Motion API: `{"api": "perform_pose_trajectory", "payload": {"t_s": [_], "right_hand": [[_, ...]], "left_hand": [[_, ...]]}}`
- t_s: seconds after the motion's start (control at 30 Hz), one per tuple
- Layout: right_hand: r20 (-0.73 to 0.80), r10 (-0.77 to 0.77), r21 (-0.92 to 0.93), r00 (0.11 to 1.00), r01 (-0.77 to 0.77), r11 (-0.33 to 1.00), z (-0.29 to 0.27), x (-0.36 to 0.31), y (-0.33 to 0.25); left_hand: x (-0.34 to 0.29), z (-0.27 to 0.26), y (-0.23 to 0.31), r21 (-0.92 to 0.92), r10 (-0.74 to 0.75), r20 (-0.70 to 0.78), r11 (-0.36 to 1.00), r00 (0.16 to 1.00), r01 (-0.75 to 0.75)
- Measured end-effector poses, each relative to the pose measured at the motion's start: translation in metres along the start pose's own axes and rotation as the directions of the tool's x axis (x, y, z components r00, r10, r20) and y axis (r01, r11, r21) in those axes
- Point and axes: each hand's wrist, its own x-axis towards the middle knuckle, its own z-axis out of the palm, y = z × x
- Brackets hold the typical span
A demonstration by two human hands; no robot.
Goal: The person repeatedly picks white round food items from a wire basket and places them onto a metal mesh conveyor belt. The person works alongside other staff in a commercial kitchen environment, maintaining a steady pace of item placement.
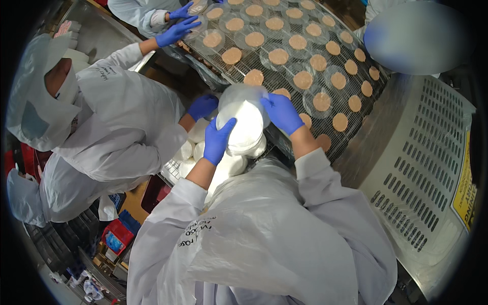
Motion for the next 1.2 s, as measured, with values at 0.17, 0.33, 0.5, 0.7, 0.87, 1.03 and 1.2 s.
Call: {"api": "perform_pose_trajectory", "payload": {"t_s": [0.17,0.33,0.5,0.7,0.87,1.03,1.2], "right_hand": [[-0.087,0.177,0.144,0.980,-0.164,0.976,-0.067,-0.036,-0.006],[-0.434,-0.296,-0.346,0.851,0.146,0.927,-0.078,-0.010,0.060],[0.370,-0.206,-0.566,0.906,0.395,0.723,-0.050,-0.030,0.097],[0.679,-0.355,-0.239,0.642,0.652,0.720,-0.079,-0.075,0.097],[0.635,-0.148,-0.110,0.758,0.279,0.954,-0.067,-0.048,0.042],[0.430,-0.324,0.072,0.843,0.326,0.943,-0.115,-0.007,0.001],[0.436,-0.366,0.015,0.822,0.400,0.916,-0.140,0.025,0.018]], "left_hand": [[-0.056,0.003,-0.038,-0.056,0.029,-0.114,0.998,0.993,-0.036],[-0.092,0.005,-0.067,-0.078,0.029,-0.223,0.996,0.974,-0.047],[-0.103,0.013,-0.062,-0.103,-0.007,-0.268,0.994,0.963,-0.021],[-0.091,0.019,-0.075,-0.113,-0.028,-0.245,0.994,0.969,0.000],[-0.083,0.076,-0.057,-0.019,-0.019,-0.076,1.000,0.997,0.017],[-0.075,0.105,-0.026,0.015,-0.033,-0.142,0.999,0.989,0.036],[-0.051,0.104,-0.006,0.020,-0.052,-0.107,0.998,0.993,0.054]]}}
